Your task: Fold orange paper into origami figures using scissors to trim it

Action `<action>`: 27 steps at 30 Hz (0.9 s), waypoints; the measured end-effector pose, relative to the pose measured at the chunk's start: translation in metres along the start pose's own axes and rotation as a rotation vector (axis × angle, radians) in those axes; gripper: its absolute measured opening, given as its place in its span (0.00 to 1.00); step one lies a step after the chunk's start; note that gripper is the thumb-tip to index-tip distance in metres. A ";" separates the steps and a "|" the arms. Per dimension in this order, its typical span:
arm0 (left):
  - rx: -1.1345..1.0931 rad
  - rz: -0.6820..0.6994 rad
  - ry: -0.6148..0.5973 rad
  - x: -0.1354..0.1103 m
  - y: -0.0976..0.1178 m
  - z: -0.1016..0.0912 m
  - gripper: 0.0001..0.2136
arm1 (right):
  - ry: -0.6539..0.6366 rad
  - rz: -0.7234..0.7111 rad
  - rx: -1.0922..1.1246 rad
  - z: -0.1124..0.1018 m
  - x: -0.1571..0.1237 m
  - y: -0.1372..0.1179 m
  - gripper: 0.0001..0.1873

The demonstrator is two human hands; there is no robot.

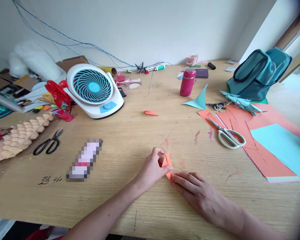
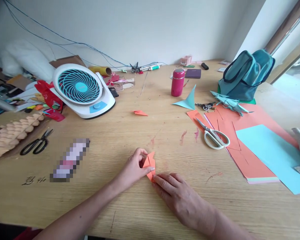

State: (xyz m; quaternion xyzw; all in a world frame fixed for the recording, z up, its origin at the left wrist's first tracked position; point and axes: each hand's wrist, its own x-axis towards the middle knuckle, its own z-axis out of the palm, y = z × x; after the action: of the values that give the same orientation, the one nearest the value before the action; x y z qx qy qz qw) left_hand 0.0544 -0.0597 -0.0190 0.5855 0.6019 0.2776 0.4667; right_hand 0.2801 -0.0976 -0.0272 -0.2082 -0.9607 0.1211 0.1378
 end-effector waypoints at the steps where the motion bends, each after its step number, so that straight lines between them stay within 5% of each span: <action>1: -0.027 0.000 -0.016 0.001 -0.001 0.001 0.15 | 0.004 -0.002 -0.007 0.000 0.000 0.000 0.27; 7: -0.134 0.024 -0.065 0.010 -0.002 -0.002 0.07 | 0.073 0.047 0.048 0.005 -0.005 -0.003 0.23; 12: -0.354 0.076 -0.124 0.014 0.009 -0.010 0.11 | 0.334 0.521 0.554 0.005 0.013 -0.002 0.15; 20: -0.528 0.083 -0.282 0.011 0.012 -0.028 0.16 | 0.193 0.648 1.224 0.019 0.082 0.005 0.38; 27: -0.597 0.079 -0.355 0.015 -0.007 -0.042 0.20 | 0.233 0.663 1.192 0.039 0.101 0.000 0.37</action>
State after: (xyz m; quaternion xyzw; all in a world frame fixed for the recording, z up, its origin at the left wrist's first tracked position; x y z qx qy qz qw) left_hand 0.0162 -0.0377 -0.0116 0.4851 0.3808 0.3530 0.7036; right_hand 0.1789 -0.0606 -0.0419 -0.3913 -0.5948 0.6411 0.2866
